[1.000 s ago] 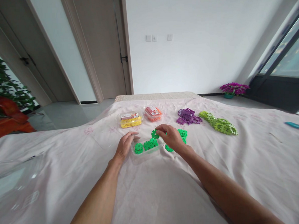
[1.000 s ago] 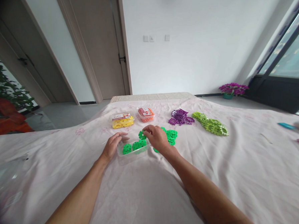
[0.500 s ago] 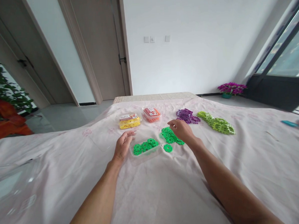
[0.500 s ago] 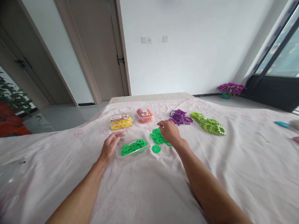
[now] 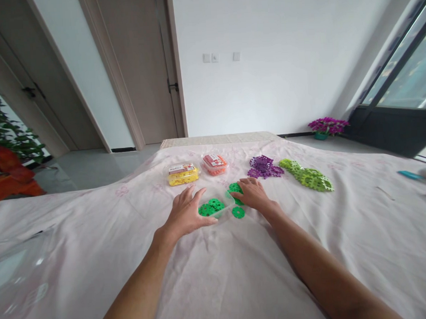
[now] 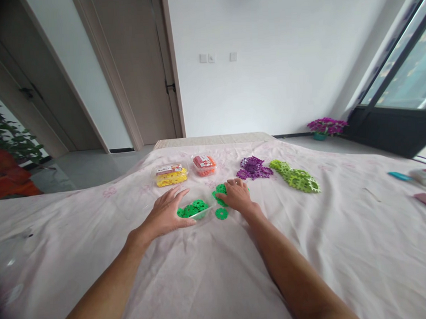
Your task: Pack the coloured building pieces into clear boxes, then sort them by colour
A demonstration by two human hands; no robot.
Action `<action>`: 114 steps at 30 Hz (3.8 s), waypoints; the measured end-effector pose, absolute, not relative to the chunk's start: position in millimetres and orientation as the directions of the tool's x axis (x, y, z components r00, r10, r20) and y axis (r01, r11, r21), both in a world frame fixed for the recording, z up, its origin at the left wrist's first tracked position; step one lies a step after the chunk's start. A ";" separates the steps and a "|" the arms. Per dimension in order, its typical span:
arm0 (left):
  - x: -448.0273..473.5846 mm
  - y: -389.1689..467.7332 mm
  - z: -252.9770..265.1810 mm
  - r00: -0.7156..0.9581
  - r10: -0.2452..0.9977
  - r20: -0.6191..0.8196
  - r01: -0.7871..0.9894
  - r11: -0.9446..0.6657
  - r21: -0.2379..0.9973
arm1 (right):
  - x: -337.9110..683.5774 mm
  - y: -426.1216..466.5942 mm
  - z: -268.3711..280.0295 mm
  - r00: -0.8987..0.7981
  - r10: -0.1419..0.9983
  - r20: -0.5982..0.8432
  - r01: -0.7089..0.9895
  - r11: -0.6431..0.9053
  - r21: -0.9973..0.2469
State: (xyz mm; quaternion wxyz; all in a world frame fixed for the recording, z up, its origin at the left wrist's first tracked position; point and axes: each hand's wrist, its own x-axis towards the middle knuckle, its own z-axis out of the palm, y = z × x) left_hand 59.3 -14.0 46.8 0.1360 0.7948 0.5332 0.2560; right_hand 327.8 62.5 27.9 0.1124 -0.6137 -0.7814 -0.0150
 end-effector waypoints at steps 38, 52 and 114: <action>28.9 -8.0 55.9 0.391 0.895 0.214 0.736 -0.443 0.511 | 314.2 65.3 33.6 0.004 0.916 0.400 0.738 0.267 -0.619; 40.9 -6.6 41.6 0.253 0.868 0.428 0.623 -0.484 0.614 | 246.2 23.1 50.9 -0.302 0.915 0.267 0.409 0.377 -0.831; 44.8 -3.3 37.0 0.243 0.885 0.398 0.780 -0.421 0.462 | 313.1 68.3 53.3 -0.116 0.941 0.318 0.796 0.280 -0.537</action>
